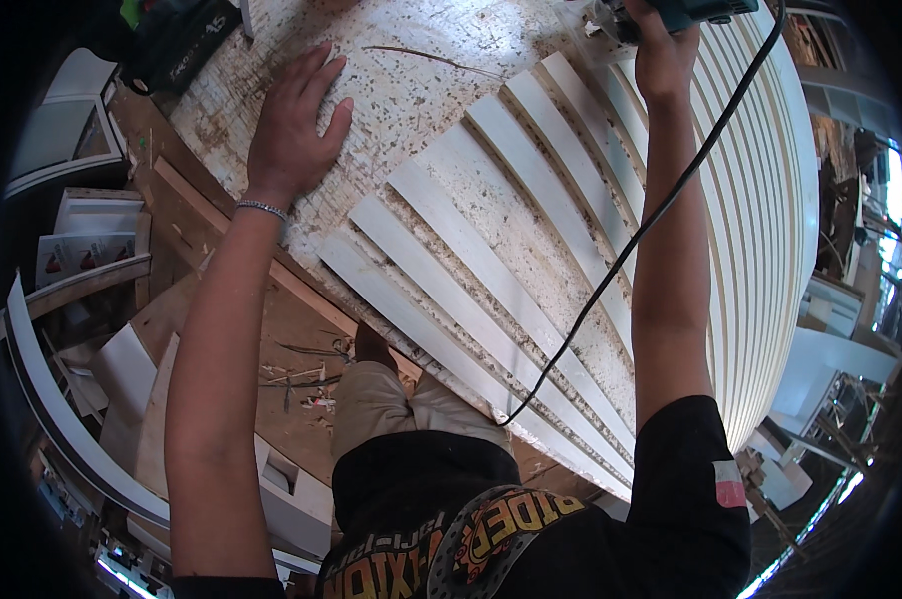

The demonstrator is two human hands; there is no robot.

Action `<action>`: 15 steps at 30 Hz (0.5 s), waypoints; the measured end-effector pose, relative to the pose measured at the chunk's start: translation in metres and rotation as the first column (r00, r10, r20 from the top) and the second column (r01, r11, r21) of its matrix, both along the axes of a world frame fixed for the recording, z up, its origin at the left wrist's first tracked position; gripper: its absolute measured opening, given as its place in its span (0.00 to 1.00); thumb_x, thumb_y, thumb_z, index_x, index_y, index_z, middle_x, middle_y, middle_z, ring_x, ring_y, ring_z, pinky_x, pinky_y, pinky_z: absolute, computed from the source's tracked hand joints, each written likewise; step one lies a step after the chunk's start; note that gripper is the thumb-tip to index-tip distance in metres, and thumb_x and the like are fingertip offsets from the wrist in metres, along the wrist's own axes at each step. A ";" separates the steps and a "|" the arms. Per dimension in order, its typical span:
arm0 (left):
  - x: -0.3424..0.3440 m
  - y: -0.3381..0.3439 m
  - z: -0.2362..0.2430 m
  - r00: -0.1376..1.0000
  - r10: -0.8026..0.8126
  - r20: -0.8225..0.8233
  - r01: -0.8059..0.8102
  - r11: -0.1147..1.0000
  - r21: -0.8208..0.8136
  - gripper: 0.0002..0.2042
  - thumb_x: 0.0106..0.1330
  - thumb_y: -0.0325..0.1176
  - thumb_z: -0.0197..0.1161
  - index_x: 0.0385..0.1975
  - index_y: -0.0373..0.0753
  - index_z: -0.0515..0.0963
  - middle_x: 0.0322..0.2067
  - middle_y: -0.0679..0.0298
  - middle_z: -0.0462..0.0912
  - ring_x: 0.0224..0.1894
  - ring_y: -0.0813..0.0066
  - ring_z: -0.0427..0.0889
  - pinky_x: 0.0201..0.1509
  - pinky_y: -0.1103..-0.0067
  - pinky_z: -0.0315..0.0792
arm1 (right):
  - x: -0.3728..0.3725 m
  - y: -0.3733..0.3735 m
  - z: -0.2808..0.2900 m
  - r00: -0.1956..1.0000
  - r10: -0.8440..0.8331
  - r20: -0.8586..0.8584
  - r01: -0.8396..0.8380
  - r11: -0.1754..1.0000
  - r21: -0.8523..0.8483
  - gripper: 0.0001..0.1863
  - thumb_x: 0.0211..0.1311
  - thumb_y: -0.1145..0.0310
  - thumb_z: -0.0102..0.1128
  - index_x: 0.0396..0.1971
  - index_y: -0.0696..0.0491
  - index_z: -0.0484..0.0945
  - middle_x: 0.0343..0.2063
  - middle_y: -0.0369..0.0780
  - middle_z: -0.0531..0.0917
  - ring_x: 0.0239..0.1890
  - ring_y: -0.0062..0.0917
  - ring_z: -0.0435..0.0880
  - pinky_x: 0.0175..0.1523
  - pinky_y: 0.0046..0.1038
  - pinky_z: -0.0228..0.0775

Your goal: The person uses a handheld router to cut grooves into a large white slatted wooden panel, moving the tool along the pre-existing slots and occasionally using their hands to guide the power cord and brush away sawdust.

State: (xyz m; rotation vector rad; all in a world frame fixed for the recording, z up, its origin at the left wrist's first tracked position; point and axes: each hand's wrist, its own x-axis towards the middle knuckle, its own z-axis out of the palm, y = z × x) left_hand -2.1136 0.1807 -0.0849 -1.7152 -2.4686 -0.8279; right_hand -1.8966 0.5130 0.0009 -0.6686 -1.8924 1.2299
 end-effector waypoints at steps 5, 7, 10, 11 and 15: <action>0.000 -0.002 0.000 0.999 0.012 -0.035 -0.013 1.000 -0.006 0.24 0.72 0.35 0.63 0.67 0.42 0.74 0.70 0.55 0.72 0.73 0.54 0.68 0.77 0.64 0.63 | 0.000 -0.002 0.001 0.999 -0.031 0.021 0.031 1.000 0.000 0.16 0.58 0.58 0.67 0.40 0.52 0.80 0.31 0.32 0.80 0.32 0.17 0.76 0.37 0.24 0.68; 0.000 -0.002 0.001 1.000 0.012 -0.021 -0.012 1.000 -0.004 0.24 0.72 0.36 0.63 0.67 0.42 0.74 0.70 0.56 0.72 0.73 0.54 0.68 0.77 0.64 0.63 | 0.001 -0.003 0.000 0.999 -0.052 0.005 0.052 0.998 0.029 0.17 0.57 0.58 0.68 0.41 0.52 0.80 0.31 0.32 0.80 0.32 0.17 0.76 0.37 0.24 0.68; 0.001 -0.001 0.000 1.000 0.008 -0.010 -0.008 1.000 -0.002 0.24 0.72 0.36 0.63 0.67 0.42 0.74 0.70 0.56 0.72 0.72 0.54 0.69 0.77 0.64 0.63 | 0.010 0.001 -0.005 0.999 -0.019 -0.036 0.020 1.000 0.020 0.17 0.57 0.57 0.68 0.41 0.52 0.79 0.32 0.32 0.80 0.33 0.17 0.77 0.38 0.24 0.68; 0.000 0.000 0.000 1.000 0.009 -0.026 -0.009 1.000 -0.001 0.24 0.72 0.36 0.63 0.67 0.42 0.74 0.70 0.56 0.72 0.72 0.55 0.69 0.76 0.64 0.63 | 0.010 0.006 -0.005 1.000 -0.008 -0.014 0.009 0.999 0.039 0.18 0.57 0.56 0.69 0.41 0.51 0.79 0.31 0.31 0.79 0.34 0.18 0.77 0.39 0.24 0.68; 0.000 -0.001 -0.001 0.998 0.017 -0.054 -0.017 1.000 -0.001 0.23 0.72 0.39 0.62 0.66 0.41 0.74 0.70 0.57 0.72 0.72 0.55 0.69 0.76 0.64 0.64 | -0.003 0.000 -0.002 0.999 -0.026 -0.029 0.027 0.999 0.024 0.18 0.58 0.56 0.69 0.40 0.51 0.78 0.32 0.31 0.80 0.34 0.18 0.77 0.40 0.25 0.68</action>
